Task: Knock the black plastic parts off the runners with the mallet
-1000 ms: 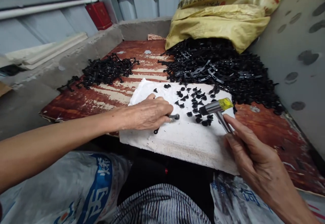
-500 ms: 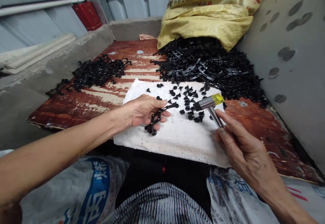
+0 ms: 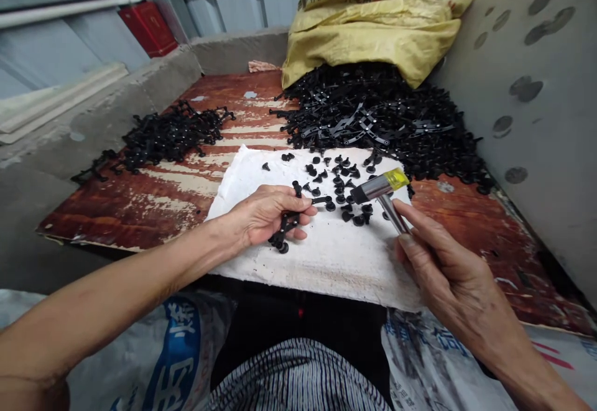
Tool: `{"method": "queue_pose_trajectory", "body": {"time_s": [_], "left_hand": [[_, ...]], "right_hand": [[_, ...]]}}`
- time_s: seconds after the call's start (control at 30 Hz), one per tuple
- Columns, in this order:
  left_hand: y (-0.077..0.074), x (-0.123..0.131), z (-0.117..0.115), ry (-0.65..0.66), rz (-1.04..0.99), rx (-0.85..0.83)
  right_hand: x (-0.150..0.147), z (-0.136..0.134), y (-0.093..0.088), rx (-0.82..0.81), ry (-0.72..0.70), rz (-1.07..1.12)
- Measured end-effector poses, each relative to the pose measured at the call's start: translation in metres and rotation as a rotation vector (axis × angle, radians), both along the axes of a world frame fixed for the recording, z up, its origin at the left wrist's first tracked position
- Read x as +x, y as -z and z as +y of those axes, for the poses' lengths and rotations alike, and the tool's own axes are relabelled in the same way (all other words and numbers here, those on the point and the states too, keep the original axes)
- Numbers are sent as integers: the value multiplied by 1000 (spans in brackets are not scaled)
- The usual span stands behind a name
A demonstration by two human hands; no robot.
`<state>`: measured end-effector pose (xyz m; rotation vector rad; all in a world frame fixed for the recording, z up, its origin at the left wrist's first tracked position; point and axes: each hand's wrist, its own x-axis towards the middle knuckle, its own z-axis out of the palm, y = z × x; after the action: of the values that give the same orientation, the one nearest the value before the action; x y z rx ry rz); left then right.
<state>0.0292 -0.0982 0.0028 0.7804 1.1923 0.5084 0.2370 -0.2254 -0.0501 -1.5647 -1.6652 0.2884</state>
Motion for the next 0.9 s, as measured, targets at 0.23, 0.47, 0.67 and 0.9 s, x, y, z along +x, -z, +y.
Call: {"method": "queue_pose_trajectory", "body": {"time_s": [0.23, 0.47, 0.67, 0.9], "left_hand": [[2, 1, -1, -8, -18, -1], [3, 5, -2, -16, -4, 19], [3, 8, -1, -29, 16, 20], [3, 9, -1, -17, 30, 23]], "right_hand": [[-1, -1, 2, -19, -4, 15], [1, -1, -1, -20, -3, -16], [1, -1, 3, -29, 10, 24], [1, -1, 1, -44, 13, 27]]}}
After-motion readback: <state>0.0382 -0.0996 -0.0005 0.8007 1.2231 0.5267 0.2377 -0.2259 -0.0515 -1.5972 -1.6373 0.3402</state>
